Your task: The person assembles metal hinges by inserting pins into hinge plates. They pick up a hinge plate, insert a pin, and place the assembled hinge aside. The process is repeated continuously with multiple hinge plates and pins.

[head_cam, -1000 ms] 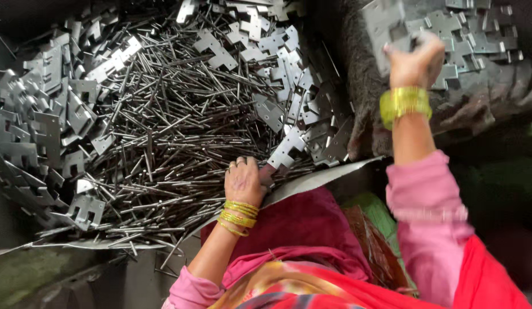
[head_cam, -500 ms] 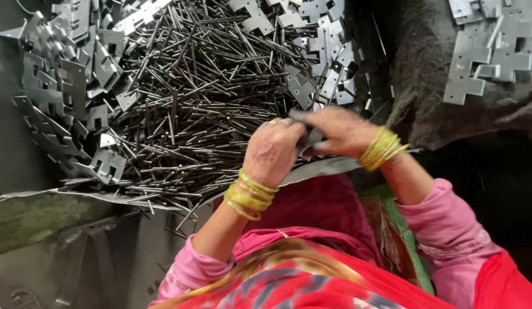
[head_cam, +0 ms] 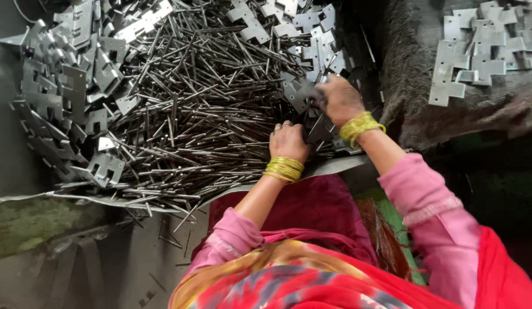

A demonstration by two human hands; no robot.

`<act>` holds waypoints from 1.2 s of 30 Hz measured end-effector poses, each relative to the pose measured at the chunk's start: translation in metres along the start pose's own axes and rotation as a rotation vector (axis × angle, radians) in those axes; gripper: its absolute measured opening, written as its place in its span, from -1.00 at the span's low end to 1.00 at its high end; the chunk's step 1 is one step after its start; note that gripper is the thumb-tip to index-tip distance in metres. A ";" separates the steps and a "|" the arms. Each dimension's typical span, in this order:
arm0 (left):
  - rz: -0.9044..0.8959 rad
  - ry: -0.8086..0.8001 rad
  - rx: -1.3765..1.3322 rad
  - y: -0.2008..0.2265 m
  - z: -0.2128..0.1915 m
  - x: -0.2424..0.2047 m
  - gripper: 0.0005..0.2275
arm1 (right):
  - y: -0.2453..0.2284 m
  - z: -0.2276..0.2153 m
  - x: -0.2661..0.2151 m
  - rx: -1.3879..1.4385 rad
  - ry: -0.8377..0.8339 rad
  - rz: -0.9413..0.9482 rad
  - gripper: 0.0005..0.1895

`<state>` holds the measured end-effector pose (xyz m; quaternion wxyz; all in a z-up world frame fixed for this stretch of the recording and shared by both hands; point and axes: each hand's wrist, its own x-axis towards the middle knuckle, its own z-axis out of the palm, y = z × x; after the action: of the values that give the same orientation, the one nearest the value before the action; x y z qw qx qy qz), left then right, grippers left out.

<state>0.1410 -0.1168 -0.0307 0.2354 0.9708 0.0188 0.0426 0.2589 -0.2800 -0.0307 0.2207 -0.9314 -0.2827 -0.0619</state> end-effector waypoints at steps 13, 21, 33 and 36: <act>-0.646 -0.036 -0.590 -0.118 -0.177 -0.070 -0.76 | -0.019 0.002 0.034 -0.484 -0.162 -0.488 -0.95; -0.274 0.090 -0.558 -0.111 -0.198 -0.065 -0.65 | -0.093 0.033 -0.018 1.665 -0.161 0.619 -0.83; 0.192 0.106 -0.467 -0.048 -0.159 -0.021 -0.45 | -0.181 0.019 -0.038 1.864 -0.430 1.006 -0.18; 0.233 0.411 -0.398 -0.065 -0.138 -0.046 -0.48 | -0.182 0.029 -0.043 1.869 -0.386 0.889 -0.54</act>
<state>0.0812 0.0008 0.0587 0.4055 0.8724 -0.0543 0.2675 0.1226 -0.1535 0.0011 0.8053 -0.4047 0.1189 0.4167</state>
